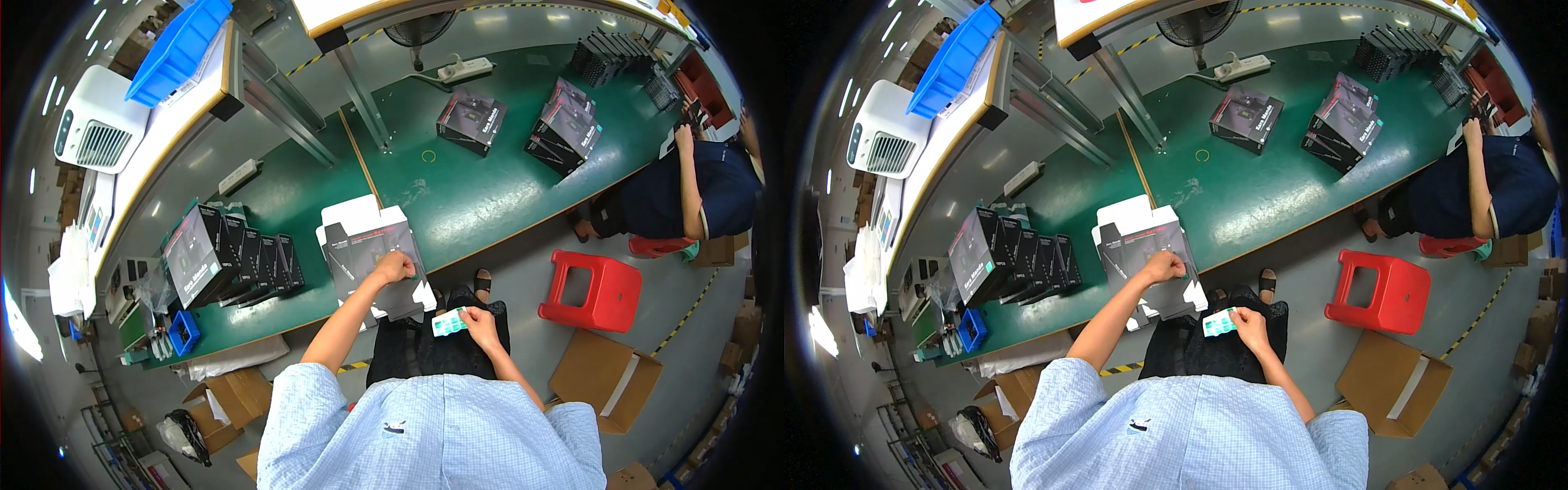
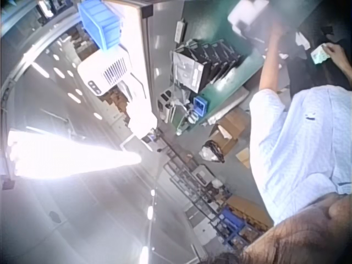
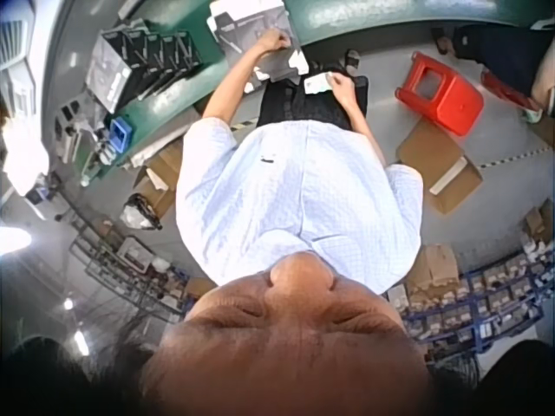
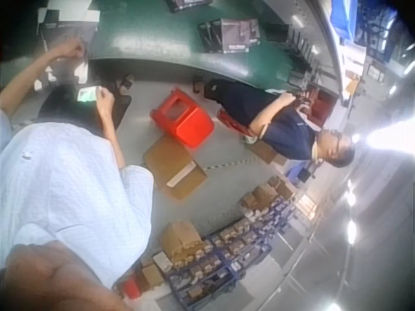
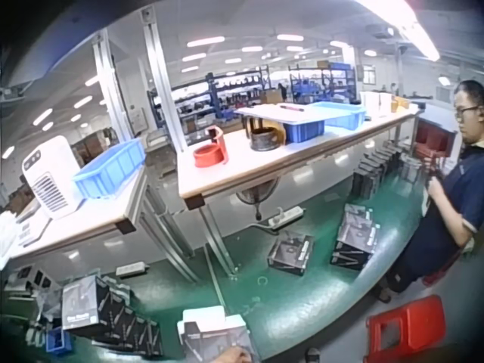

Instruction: The person applies small green labels to black product boxes on a green workbench. They pick up each box, place a label on its surface, and set it aside, repeating the process for multiple units.

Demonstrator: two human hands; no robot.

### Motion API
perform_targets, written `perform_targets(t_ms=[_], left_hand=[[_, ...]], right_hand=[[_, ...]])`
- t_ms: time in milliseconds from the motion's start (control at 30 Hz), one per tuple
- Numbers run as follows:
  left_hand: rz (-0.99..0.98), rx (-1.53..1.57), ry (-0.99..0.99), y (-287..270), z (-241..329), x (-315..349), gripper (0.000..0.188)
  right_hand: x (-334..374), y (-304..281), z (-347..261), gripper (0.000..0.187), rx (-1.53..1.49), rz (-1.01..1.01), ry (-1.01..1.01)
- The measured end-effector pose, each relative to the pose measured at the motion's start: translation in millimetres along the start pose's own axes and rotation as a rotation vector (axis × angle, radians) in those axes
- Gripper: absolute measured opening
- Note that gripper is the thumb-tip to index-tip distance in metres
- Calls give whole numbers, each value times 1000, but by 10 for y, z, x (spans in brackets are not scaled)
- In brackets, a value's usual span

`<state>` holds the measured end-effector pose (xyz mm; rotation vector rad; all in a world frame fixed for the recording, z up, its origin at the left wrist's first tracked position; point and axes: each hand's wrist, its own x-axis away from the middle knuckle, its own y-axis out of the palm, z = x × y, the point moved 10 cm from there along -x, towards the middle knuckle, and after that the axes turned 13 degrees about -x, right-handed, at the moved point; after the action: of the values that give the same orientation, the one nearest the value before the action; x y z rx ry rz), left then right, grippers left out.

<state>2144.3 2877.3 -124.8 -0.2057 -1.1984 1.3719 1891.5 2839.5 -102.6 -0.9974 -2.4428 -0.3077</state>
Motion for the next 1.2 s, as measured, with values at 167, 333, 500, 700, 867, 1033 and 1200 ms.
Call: perform_targets(t_ms=[167,333,500,700,867,1033,1200], left_hand=[[11,-50,-23,-32,32,5,15],[39,-78,-44,-70,53,37,14],[102,-18,-44,-111,48,82,9],[172,-5,-73,-140,53,152,10],[209,-81,-135,-205,156,216,19],[401,-57,-186,-386,82,249,24],[310,308,-197,-151,-232,167,33]], right_hand=[[-28,-28,70,24,32,5,3],[-34,-47,63,24,34,7,-3],[-25,-66,-10,23,62,16,-18],[-18,-75,-72,24,73,17,-6],[-38,-84,-50,24,63,14,-22],[-54,-84,-30,25,97,5,-18],[-70,-28,-31,25,115,-20,-29]])
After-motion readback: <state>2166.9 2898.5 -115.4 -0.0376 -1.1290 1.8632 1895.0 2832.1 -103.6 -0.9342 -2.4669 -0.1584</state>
